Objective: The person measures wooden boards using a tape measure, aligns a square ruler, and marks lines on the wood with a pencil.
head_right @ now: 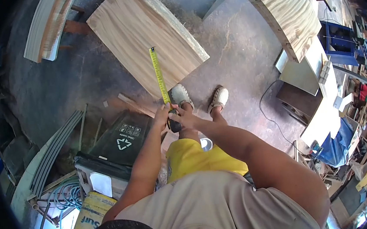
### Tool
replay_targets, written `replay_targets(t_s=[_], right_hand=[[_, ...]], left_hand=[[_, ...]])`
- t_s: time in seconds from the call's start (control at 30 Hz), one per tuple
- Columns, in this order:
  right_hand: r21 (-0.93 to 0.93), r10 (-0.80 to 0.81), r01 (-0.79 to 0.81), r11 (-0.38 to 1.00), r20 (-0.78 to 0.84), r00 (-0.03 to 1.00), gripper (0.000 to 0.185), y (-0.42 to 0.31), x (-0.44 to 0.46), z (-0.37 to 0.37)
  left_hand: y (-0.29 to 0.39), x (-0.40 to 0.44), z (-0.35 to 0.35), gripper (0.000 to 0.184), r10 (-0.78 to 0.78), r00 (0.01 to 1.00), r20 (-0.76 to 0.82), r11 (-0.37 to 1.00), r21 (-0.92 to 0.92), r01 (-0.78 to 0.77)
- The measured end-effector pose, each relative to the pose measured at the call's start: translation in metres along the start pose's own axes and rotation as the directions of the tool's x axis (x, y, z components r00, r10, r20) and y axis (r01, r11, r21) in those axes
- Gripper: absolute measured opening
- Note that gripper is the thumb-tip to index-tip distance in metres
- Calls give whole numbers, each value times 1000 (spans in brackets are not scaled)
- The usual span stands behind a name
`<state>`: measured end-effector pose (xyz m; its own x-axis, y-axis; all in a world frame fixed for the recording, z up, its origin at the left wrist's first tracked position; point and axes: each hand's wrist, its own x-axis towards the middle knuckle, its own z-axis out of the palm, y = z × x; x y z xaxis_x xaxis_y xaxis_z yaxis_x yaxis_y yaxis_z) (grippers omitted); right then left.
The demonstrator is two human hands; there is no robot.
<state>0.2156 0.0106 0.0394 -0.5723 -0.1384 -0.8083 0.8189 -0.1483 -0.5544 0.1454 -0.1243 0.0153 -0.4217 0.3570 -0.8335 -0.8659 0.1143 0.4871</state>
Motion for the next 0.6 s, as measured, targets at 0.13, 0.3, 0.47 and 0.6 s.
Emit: replay_targets(t_s=[0.13, 0.3, 0.47, 0.6], right_hand=[[-229, 215, -197, 953, 59, 975, 58, -17, 18, -53], [-49, -210, 235, 971, -647, 733, 52, -52, 48, -128], [-112, -261, 236, 965, -451, 854, 45, -74, 75, -189], [-185, -148, 67, 980, -469, 871, 31, -88, 77, -204]], left_hand=[[-2, -6, -19, 36, -78, 996, -48, 938, 335, 90], [-4, 8, -51, 41, -137, 972, 191, 691, 722, -45], [30, 34, -48, 41, -209, 964, 165, 553, 833, -22], [58, 54, -33, 40, -218, 956, 198, 388, 916, -101]])
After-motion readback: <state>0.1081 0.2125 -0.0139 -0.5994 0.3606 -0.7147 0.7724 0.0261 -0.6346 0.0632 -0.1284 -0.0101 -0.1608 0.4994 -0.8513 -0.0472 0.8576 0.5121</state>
